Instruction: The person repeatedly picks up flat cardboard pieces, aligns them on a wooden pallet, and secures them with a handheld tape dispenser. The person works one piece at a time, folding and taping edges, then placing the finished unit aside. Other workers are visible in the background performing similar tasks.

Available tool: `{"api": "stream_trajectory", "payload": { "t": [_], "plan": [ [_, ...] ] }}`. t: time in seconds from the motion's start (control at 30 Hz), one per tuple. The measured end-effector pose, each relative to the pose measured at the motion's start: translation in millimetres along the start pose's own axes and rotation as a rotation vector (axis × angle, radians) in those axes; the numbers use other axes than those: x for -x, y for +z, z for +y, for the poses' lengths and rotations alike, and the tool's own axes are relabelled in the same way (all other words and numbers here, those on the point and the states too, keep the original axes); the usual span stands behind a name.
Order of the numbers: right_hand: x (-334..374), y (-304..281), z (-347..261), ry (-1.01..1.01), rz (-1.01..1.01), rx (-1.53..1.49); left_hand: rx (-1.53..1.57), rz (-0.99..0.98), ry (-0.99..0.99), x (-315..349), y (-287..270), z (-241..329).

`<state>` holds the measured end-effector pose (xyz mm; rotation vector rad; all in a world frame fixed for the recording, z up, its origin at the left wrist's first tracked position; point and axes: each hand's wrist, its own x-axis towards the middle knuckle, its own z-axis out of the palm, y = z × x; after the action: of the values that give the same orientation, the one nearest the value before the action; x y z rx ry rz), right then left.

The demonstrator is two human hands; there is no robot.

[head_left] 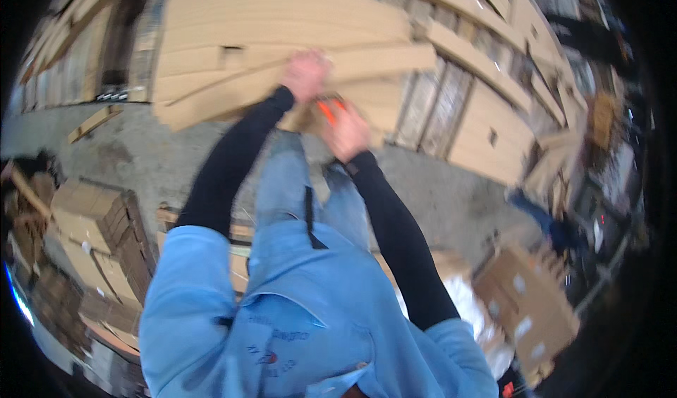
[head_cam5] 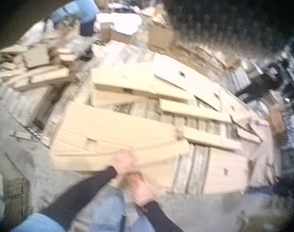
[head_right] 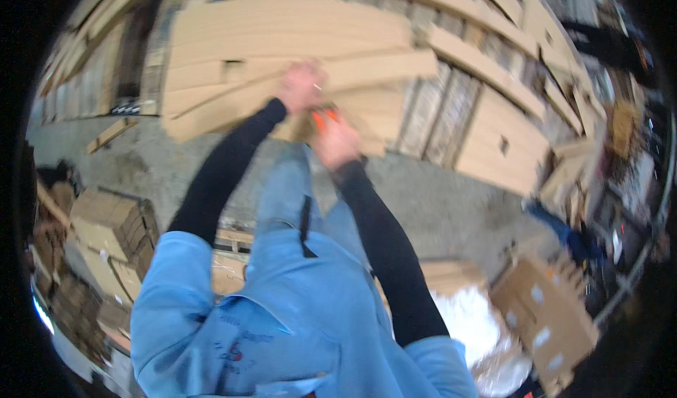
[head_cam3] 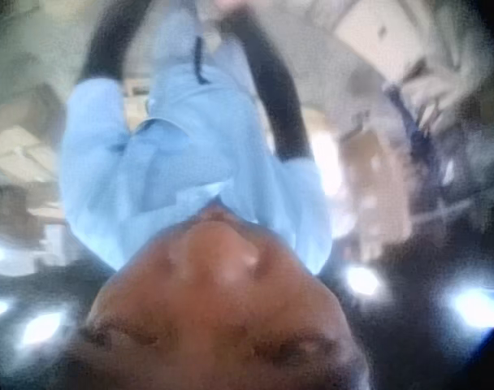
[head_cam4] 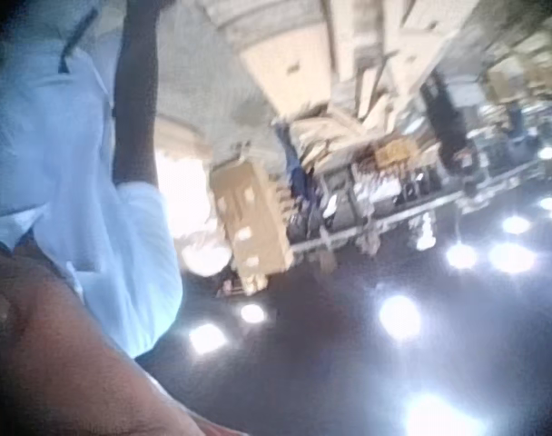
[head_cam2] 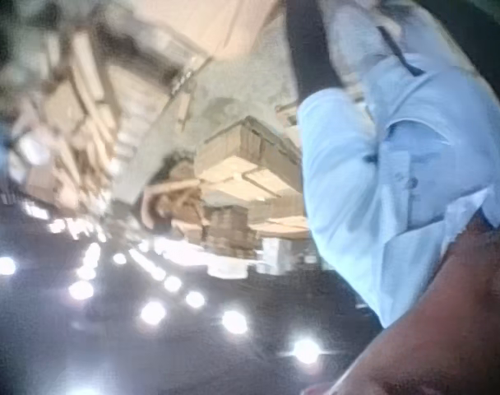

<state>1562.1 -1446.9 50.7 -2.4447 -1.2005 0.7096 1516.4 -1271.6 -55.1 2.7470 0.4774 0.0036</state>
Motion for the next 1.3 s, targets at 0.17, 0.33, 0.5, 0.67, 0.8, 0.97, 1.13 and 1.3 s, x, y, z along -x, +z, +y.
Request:
{"api": "stream_trajectory", "payload": {
  "t": [0.17,0.33,0.5,0.67,0.8,0.97,1.13,1.3],
  "plan": [
    [75,-25,57,0.128,-0.107,-0.11,-0.014,-0.119,-0.019,-2,-12,9],
    [172,-39,144,0.351,-0.059,-0.126,-0.153,0.016,0.187,41,-135,-51],
    [242,-63,187,0.616,0.017,-0.058,-0.874,0.154,-0.018,59,-324,-221],
    [257,-38,227,0.707,0.132,-0.205,-1.054,0.175,-0.83,126,-468,-327],
    [252,-4,244,0.606,0.267,-0.393,-1.016,0.202,-0.621,141,-375,-334],
    [220,4,240,0.73,0.568,-0.739,-0.492,-0.353,-0.255,135,-130,-194],
    [168,-50,221,0.905,0.584,-1.174,-0.306,-0.468,-0.081,131,-22,-43],
    [110,-39,271,0.936,0.673,-1.335,-0.255,-0.374,-0.087,119,6,-29]
  ]
}}
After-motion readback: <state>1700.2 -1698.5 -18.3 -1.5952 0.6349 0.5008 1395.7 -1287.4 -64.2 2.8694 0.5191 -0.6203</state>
